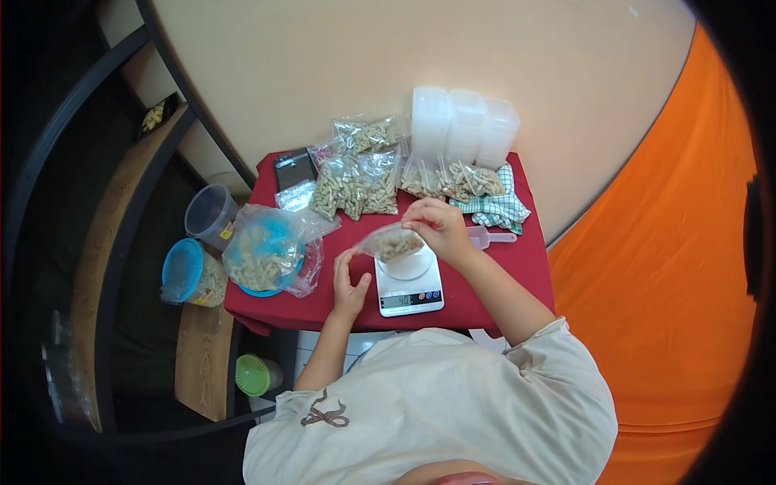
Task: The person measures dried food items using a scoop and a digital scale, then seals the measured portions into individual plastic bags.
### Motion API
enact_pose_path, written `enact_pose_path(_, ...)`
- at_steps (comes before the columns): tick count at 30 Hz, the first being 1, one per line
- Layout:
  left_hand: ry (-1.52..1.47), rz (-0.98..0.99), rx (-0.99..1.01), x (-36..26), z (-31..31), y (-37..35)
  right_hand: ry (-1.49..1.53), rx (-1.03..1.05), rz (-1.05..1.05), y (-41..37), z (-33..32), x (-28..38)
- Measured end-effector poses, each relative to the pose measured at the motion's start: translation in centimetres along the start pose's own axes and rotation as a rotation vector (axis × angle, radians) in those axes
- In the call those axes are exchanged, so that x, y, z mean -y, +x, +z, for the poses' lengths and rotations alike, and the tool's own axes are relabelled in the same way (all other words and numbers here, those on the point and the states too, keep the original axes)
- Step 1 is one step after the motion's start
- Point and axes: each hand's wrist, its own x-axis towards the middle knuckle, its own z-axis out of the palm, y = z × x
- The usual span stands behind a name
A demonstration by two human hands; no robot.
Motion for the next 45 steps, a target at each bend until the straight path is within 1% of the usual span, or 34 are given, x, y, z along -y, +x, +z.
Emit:
enact_pose_path(2,-0.214,-0.015,-0.041,-2.2,1.0,0.8,0.033,-0.047,0.108,-0.4,0.2,1.3)
enact_pose_path(3,-0.342,-0.016,-0.137,-3.9,1.6,1.3,0.057,-0.065,0.167,-0.7,0.3,2.2)
enact_pose_path(4,-0.339,-0.015,-0.140,-4.6,1.4,1.9,0.061,-0.063,0.165,-0.9,0.3,2.7)
enact_pose_path(6,-0.214,0.028,-0.096,-5.8,0.9,2.5,0.119,-0.141,0.226,-1.5,0.4,3.5)
enact_pose_path(7,-0.212,0.024,-0.096,-6.6,0.8,2.5,0.133,-0.170,0.216,-2.0,0.7,3.2)
enact_pose_path(8,-0.246,-0.021,-0.161,-7.5,0.8,2.7,0.134,-0.172,0.218,-2.3,0.8,3.5)
enact_pose_path(9,-0.281,-0.063,-0.223,-8.2,0.8,2.9,0.198,-0.187,0.279,-2.7,0.9,3.9)
enact_pose_path(10,-0.282,-0.062,-0.216,-8.6,0.7,3.0,0.261,-0.204,0.341,-3.1,0.9,4.2)
enact_pose_path(11,-0.324,-0.006,-0.241,-8.9,0.7,3.0,0.350,-0.188,0.412,-3.5,1.0,4.4)
enact_pose_path(12,-0.367,0.049,-0.265,-9.2,0.6,3.0,0.395,-0.176,0.437,-4.1,1.2,4.4)
enact_pose_path(13,-0.364,0.107,-0.264,-9.4,0.5,3.0,0.463,-0.169,0.458,-4.7,1.4,4.4)
enact_pose_path(14,-0.371,0.106,-0.248,-9.5,0.2,3.0,0.530,-0.166,0.477,-5.2,1.4,4.5)
enact_pose_path(15,-0.390,0.118,-0.218,-9.7,0.0,2.9,0.522,-0.184,0.480,-5.6,1.3,4.8)
enact_pose_path(17,-0.402,0.115,-0.155,-9.9,-0.4,2.7,0.467,-0.101,0.538,-6.2,0.7,5.7)
enact_pose_path(18,-0.408,0.113,-0.137,-10.0,-0.5,2.6,0.463,-0.119,0.543,-6.6,0.6,5.7)
enact_pose_path(20,-0.380,0.126,-0.089,-10.2,-0.8,2.3,0.345,-0.070,0.397,-7.4,0.5,5.7)
enact_pose_path(21,-0.348,0.131,-0.068,-10.0,-1.1,2.1,0.316,-0.083,0.326,-7.6,0.4,6.0)
enact_pose_path(22,-0.347,0.133,-0.059,-10.0,-1.1,1.8,0.317,-0.092,0.326,-7.6,0.1,6.3)
enact_pose_path(24,-0.429,0.133,-0.017,-10.2,-1.1,1.5,0.181,-0.089,0.182,-7.8,-0.6,6.9)
enact_pose_path(25,-0.424,0.126,0.025,-10.6,-1.1,1.4,0.175,-0.104,0.214,-8.0,-0.6,7.1)
enact_pose_path(26,-0.422,0.128,0.025,-10.8,-1.1,1.4,0.176,-0.105,0.212,-8.2,-0.7,7.3)
enact_pose_path(28,-0.326,0.177,0.129,-11.1,-1.1,1.4,0.161,-0.169,0.109,-8.3,-1.0,7.4)
enact_pose_path(29,-0.297,0.206,0.164,-11.4,-1.1,1.6,0.137,-0.148,0.034,-8.3,-1.4,7.3)
enact_pose_path(30,-0.297,0.209,0.162,-11.6,-1.0,1.7,0.136,-0.147,0.031,-8.3,-1.7,7.3)
enact_pose_path(32,-0.325,0.252,0.204,-12.0,-0.8,1.8,0.066,-0.156,-0.113,-8.4,-2.1,7.4)
enact_pose_path(35,-0.310,0.310,0.200,-12.8,-0.5,2.3,0.046,-0.165,-0.131,-8.3,-2.6,7.9)
enact_pose_path(40,-0.342,0.294,0.142,-13.0,0.1,2.1,0.056,-0.192,-0.113,-8.8,-2.5,7.6)
enact_pose_path(42,-0.356,0.287,0.117,-12.8,0.4,2.2,0.176,-0.141,-0.083,-8.8,-2.4,7.4)
enact_pose_path(43,-0.374,0.274,0.087,-12.7,0.4,2.2,0.176,-0.139,-0.083,-8.7,-2.3,7.4)
enact_pose_path(45,-0.391,0.245,0.053,-12.7,0.4,2.1,0.245,-0.125,0.079,-8.7,-2.0,7.7)
